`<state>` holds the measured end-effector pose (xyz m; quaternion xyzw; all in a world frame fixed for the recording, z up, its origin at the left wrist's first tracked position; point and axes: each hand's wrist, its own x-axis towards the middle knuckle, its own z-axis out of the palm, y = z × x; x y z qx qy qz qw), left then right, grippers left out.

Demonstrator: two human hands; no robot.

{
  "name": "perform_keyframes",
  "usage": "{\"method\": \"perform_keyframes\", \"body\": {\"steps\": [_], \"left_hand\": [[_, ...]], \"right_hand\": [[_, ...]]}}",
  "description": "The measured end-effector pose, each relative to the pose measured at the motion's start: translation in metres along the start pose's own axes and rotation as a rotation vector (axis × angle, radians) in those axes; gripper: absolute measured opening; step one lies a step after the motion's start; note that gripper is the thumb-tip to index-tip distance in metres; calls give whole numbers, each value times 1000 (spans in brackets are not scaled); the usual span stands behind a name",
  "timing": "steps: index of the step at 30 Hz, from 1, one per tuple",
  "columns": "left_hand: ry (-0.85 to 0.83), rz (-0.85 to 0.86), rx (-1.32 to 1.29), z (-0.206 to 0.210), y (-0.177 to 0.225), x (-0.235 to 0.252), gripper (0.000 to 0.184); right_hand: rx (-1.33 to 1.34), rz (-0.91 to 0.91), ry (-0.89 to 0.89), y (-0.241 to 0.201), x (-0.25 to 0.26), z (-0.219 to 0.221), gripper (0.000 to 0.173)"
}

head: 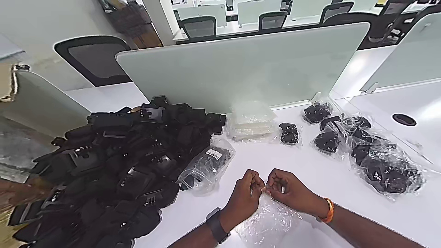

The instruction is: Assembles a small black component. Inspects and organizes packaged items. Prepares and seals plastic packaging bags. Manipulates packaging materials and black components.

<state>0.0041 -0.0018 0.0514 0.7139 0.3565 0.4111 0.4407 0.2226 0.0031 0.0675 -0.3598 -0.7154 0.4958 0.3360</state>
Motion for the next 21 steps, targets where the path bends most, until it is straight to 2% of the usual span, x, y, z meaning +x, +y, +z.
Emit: {"method": "perform_keyframes", "body": {"steps": [6,10,12,14,17,21], "left_hand": [[134,-21,-70,-1,1,2,16],[211,-13,-117,0,0,2,15],[226,-27,-131,-2,0,2,17],[206,-49,-141,-4,0,3,19],[92,-97,-95,-5,-1,2,22],[10,-75,-59,-6,2,2,26]], "right_hand": [[-44,33,-61,1,-1,-8,16],[-11,24,-163,0,2,-23,23],[3,25,-90,0,1,-27,22],[26,22,74,1,1,-29,23],[123,28,269,2,2,-28,31],[179,63,213,1,2,-26,33]]}}
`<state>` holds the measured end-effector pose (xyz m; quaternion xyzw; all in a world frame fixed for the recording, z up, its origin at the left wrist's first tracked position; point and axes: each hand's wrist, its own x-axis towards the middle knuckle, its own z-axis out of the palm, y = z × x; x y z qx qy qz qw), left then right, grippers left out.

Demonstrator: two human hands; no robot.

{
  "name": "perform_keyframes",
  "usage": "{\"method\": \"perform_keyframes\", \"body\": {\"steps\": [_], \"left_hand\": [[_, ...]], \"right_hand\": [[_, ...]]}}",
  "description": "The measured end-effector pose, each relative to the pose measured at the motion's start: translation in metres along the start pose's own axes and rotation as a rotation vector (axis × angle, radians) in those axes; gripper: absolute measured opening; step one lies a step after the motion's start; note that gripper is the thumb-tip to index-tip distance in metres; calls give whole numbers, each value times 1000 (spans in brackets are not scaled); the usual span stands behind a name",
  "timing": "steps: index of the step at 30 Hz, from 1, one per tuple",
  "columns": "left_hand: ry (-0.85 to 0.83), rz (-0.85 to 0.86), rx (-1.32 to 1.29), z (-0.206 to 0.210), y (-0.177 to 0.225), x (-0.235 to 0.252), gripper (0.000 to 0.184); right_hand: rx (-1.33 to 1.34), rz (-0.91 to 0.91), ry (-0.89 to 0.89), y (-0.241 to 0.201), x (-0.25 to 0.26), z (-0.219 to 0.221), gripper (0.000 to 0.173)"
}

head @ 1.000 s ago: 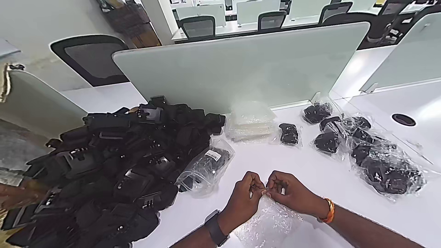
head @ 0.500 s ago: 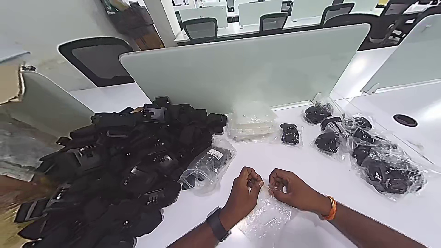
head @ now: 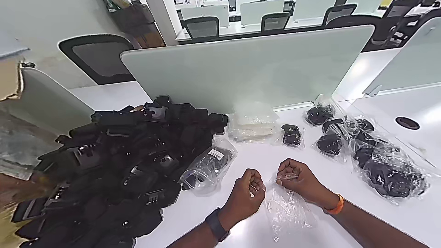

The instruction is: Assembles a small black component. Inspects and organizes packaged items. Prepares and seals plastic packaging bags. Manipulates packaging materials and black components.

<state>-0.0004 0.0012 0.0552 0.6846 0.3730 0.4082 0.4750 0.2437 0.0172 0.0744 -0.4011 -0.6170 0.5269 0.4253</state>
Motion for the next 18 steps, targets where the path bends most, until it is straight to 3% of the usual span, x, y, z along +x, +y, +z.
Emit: {"method": "perform_keyframes", "body": {"steps": [3,8,18], "left_hand": [[-31,27,46,1,-1,0,33],[-50,65,17,1,-3,-1,20],[38,9,-108,-1,-2,1,21]], "right_hand": [[-59,-22,-76,1,-4,9,30],[-118,-105,-88,7,-12,23,22],[-51,-135,-59,10,-9,20,29]]}}
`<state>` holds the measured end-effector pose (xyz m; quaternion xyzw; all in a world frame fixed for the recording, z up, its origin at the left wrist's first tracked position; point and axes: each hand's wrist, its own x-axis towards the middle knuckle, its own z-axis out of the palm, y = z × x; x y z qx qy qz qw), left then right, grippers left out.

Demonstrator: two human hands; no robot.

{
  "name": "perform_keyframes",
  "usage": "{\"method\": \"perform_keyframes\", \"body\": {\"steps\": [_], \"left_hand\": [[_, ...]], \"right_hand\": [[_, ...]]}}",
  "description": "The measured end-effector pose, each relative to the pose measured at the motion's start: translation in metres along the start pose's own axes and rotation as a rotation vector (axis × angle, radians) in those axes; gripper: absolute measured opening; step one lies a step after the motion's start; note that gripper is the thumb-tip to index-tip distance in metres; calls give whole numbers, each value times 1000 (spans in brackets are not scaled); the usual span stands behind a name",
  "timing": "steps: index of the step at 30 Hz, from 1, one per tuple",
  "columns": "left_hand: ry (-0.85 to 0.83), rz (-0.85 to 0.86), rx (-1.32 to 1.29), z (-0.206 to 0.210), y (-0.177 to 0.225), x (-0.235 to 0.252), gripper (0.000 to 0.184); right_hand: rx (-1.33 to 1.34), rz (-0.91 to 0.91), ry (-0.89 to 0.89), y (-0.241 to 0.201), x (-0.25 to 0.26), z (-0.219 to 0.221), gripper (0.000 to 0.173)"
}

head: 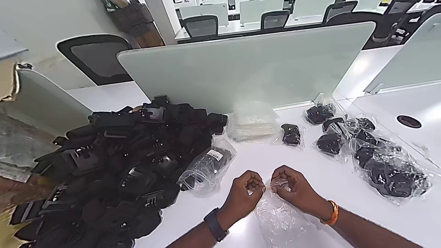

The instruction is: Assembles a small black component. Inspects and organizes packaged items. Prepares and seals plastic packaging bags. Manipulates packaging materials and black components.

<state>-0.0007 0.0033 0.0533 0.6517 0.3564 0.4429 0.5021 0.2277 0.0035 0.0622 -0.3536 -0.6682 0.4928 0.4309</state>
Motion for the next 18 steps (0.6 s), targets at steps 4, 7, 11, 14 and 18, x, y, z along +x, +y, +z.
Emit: {"method": "perform_keyframes", "body": {"steps": [4,7,11,14,18], "left_hand": [[-71,2,24,-1,-2,-1,21],[-109,25,64,-1,-1,-2,22],[-119,27,72,-1,-1,-1,21],[-113,33,73,-2,-1,-1,19],[-88,11,39,-3,-2,0,18]], "right_hand": [[61,20,19,-1,1,1,33],[48,43,-20,-2,0,2,34],[54,51,-57,0,0,1,33],[38,45,-67,-1,1,1,32],[54,9,-55,0,1,-7,29]]}}
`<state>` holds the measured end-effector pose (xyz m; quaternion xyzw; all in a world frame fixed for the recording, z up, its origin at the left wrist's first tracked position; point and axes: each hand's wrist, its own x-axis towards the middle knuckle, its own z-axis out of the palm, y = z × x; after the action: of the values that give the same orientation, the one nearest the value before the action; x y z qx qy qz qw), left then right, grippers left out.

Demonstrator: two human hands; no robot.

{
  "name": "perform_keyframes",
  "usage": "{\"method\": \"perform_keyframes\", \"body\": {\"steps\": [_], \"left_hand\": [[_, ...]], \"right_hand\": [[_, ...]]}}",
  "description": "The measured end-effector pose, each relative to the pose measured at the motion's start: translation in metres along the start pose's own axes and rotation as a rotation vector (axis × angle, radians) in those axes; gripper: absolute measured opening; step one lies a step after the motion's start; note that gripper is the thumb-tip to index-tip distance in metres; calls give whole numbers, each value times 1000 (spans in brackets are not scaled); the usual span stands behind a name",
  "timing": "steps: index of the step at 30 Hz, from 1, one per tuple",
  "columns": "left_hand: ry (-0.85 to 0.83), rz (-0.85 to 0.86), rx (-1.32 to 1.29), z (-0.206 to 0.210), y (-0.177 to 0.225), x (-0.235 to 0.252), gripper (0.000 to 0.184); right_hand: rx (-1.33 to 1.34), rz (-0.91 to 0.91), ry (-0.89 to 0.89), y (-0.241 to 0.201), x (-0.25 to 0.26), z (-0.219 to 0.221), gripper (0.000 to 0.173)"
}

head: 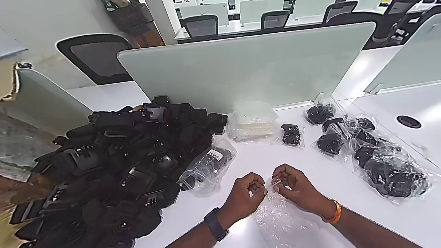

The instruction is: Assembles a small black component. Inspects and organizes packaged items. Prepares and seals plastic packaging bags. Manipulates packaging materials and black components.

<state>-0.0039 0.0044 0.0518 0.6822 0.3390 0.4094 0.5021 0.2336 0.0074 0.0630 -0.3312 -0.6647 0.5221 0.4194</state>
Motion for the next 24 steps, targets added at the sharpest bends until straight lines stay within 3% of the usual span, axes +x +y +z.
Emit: {"method": "perform_keyframes", "body": {"steps": [16,24], "left_hand": [[26,-1,-6,1,0,1,15],[-40,-24,-13,0,2,2,16]], "right_hand": [[-15,-21,95,1,-2,9,20],[-36,-16,40,1,-2,11,22]]}}
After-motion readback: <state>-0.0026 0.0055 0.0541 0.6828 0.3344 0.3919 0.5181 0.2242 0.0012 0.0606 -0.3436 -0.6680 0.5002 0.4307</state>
